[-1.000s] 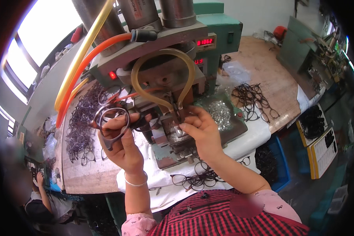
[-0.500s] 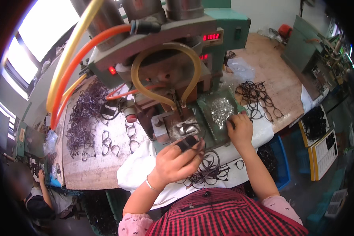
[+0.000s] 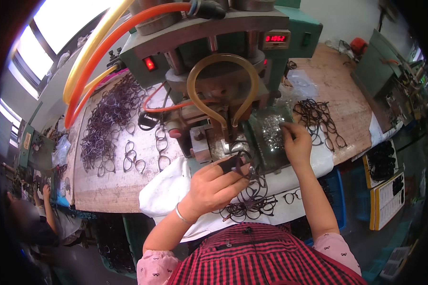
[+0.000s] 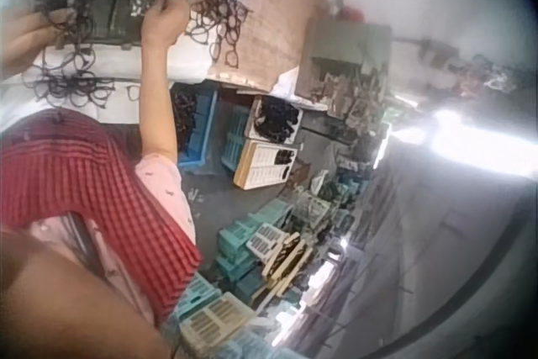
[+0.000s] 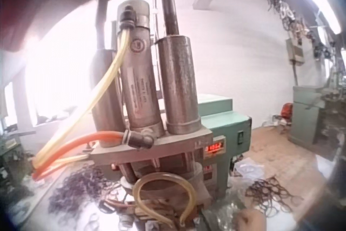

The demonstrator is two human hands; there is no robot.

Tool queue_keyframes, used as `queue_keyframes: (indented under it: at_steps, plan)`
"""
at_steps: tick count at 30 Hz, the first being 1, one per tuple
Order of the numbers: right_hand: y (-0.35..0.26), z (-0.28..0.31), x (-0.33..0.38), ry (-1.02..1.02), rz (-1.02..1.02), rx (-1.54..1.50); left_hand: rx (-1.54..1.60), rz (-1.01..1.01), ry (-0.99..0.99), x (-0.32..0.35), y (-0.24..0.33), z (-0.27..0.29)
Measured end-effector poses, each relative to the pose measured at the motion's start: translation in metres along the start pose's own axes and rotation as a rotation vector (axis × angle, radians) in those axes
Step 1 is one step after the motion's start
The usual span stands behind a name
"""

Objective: The person repeatedly picks up eyeglass frames from a pile, places them into a press machine, and removes them after processing. The finished frames are placed on a white cloth on the table. The person handles frames one at a time throughout the clip.

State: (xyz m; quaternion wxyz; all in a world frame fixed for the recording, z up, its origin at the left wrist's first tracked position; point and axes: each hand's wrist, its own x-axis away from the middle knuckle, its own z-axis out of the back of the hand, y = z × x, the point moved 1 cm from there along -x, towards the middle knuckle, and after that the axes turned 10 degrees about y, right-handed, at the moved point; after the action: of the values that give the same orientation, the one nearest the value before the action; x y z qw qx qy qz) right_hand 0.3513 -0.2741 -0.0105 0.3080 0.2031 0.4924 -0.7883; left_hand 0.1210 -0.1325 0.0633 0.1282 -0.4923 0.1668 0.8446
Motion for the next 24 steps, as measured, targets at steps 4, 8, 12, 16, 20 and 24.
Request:
queue_keyframes:
  at_steps: [4, 8, 12, 16, 20, 24]
  plan:
    - [-0.003, 0.011, 0.008, -0.02, -0.179, -0.131, 0.041, 0.379, -0.029, 0.023, 0.028, 0.008]
    - [0.0, 0.012, 0.019, -0.061, -0.241, -0.194, 0.665, 1.161, 0.321, 0.021, 0.045, 0.04]
    - [-0.023, -0.001, 0.004, -0.087, -0.227, -0.317, 0.208, 0.849, -0.293, -0.044, 0.046, 0.028]
    - [-0.018, -0.006, 0.003, -0.082, -0.242, -0.246, 0.147, 0.679, -0.098, -0.029, 0.034, -0.011]
    - [0.004, 0.029, 0.032, 0.008, -0.3, -0.253, 0.299, 0.896, 0.173, 0.007, 0.039, -0.013]
    - [-0.048, 0.03, 0.019, -0.135, -0.32, -0.524, 0.864, 1.266, 0.305, 0.023, 0.044, -0.024]
